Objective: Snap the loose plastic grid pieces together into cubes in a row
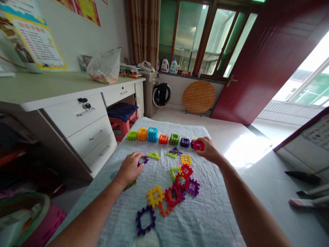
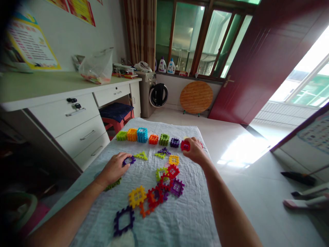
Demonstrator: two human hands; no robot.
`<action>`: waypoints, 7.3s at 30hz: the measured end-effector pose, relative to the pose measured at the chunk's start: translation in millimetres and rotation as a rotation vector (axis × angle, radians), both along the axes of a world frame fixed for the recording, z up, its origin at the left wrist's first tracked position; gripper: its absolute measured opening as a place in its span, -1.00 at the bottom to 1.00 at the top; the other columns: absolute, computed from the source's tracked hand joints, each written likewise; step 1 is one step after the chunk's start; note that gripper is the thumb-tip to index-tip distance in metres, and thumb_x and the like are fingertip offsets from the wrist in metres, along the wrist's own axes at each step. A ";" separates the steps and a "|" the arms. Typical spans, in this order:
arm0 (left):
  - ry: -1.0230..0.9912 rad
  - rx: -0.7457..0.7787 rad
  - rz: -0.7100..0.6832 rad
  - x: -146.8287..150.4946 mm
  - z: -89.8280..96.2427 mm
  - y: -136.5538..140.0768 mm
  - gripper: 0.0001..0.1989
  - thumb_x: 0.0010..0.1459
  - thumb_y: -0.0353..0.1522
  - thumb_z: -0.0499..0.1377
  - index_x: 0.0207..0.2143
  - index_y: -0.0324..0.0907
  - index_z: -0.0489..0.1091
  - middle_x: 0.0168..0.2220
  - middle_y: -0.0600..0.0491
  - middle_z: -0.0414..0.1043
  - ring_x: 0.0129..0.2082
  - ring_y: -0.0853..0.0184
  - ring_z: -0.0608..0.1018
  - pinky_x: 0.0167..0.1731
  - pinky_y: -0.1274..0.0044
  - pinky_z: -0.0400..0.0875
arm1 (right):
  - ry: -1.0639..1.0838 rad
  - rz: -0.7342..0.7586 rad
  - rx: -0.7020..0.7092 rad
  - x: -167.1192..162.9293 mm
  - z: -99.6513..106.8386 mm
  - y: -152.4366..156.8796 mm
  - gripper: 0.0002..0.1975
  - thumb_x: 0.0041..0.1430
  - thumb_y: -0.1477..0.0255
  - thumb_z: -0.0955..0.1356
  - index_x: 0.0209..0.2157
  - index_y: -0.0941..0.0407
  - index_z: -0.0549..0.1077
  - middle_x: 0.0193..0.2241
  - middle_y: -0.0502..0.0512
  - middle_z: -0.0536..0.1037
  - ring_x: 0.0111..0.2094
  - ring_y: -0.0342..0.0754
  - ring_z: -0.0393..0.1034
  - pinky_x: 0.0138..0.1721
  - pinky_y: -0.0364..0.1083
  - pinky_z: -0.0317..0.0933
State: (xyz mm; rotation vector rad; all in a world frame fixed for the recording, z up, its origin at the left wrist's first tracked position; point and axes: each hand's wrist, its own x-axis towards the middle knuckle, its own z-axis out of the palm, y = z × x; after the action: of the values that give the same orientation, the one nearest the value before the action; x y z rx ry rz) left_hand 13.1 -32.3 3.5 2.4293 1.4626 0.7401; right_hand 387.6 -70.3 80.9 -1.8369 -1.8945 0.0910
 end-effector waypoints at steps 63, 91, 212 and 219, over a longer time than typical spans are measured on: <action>-0.031 -0.036 -0.024 1.0 9.3 -5.3 -0.65 -0.03 -0.42 0.16 -0.12 -0.19 0.38 -0.13 -0.05 0.41 -0.11 0.17 0.43 -0.01 0.33 0.31 | 0.148 -0.099 0.084 9.1 -18.0 -22.9 -0.41 0.02 0.25 0.34 0.11 0.08 0.23 0.05 0.22 0.28 0.03 0.13 0.23 -0.02 0.09 0.20; -0.157 -0.082 -0.233 15.9 17.6 -17.3 -0.62 -0.01 -0.47 0.15 -0.08 -0.18 0.36 -0.05 -0.04 0.38 0.00 0.22 0.42 0.08 0.36 0.29 | 0.146 0.305 -0.228 -47.9 -45.9 -54.1 -0.66 0.07 0.60 0.28 -0.14 0.03 0.50 -0.23 0.08 0.39 -0.19 -0.04 0.32 -0.09 -0.04 0.20; -0.096 -0.101 -0.245 16.9 17.9 -16.1 -0.64 -0.01 -0.48 0.14 -0.10 -0.20 0.39 -0.06 -0.08 0.41 -0.01 0.18 0.43 0.07 0.34 0.29 | -0.072 0.090 -0.234 -49.5 -38.9 -50.7 -0.68 -0.22 0.46 0.38 -0.30 0.15 0.37 -0.33 0.08 0.32 -0.27 -0.01 0.19 -0.20 -0.07 0.12; -0.098 -0.113 -0.251 16.4 16.5 -15.1 -0.63 -0.02 -0.48 0.13 -0.09 -0.20 0.38 -0.05 -0.07 0.40 0.00 0.17 0.42 0.07 0.33 0.28 | -0.118 -0.072 -0.130 31.5 3.6 -30.4 -0.56 -0.21 0.45 0.36 -0.17 0.14 0.38 -0.23 0.14 0.34 -0.22 0.02 0.22 -0.17 -0.05 0.15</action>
State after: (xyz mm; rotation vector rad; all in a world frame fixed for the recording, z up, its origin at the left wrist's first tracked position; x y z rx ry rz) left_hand 29.5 -47.4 20.0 2.3946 1.1060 0.6892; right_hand 419.1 -100.6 84.5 -2.0363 -1.9389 0.0850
